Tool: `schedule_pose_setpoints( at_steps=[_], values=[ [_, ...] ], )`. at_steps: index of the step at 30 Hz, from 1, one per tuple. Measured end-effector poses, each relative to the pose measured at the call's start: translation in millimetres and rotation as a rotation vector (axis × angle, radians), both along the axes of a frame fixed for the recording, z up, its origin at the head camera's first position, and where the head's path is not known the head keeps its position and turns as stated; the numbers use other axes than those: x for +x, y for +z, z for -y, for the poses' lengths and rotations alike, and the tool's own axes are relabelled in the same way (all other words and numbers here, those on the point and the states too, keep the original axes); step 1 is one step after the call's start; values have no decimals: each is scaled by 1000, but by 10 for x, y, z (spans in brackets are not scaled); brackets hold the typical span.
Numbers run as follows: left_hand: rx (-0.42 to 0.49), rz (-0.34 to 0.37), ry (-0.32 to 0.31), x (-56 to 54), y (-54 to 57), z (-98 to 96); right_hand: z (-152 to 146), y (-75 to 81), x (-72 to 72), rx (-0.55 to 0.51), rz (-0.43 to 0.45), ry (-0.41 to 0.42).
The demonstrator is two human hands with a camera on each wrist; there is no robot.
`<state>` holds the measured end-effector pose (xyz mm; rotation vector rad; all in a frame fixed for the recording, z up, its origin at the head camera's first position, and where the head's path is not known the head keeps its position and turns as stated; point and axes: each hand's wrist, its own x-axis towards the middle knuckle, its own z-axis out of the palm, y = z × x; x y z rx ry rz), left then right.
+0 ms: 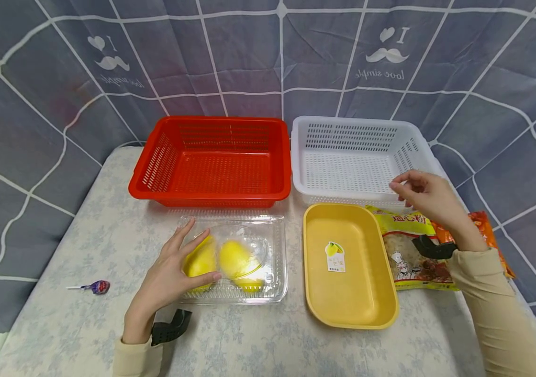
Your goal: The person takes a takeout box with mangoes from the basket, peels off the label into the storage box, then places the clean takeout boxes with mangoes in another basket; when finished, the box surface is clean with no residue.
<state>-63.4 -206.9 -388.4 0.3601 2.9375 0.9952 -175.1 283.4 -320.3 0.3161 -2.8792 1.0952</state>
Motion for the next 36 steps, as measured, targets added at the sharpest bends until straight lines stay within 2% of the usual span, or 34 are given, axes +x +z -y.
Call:
schedule_pose_setpoints(
  at_steps=[3, 6, 9, 13, 16, 20, 28, 32, 36],
  values=[
    [3, 3, 2, -3, -8, 5, -209, 24, -87, -1, -42, -156],
    [4, 4, 1, -6, -20, 8, -385, 4, -183, -6, -77, -279],
    [5, 6, 1, -9, -25, 9, -526, -67, -274, -10, -83, -357],
    [7, 10, 0, -11, -25, 4, -673, -210, -391, -43, -19, -406],
    [7, 7, -3, -12, -27, -1, -774, -321, -452, -87, 64, -420],
    [7, 6, -5, -8, -27, -6, -868, -457, -497, -153, 129, -408],
    [5, 2, -2, 2, -15, -4, -907, -559, -512, -268, 181, -353],
    [9, 2, -1, 3, -10, 2, -882, -587, -532, -311, 168, -321],
    [17, 10, 1, 3, -3, 11, -840, -621, -563, -345, 161, -339]
  ],
)
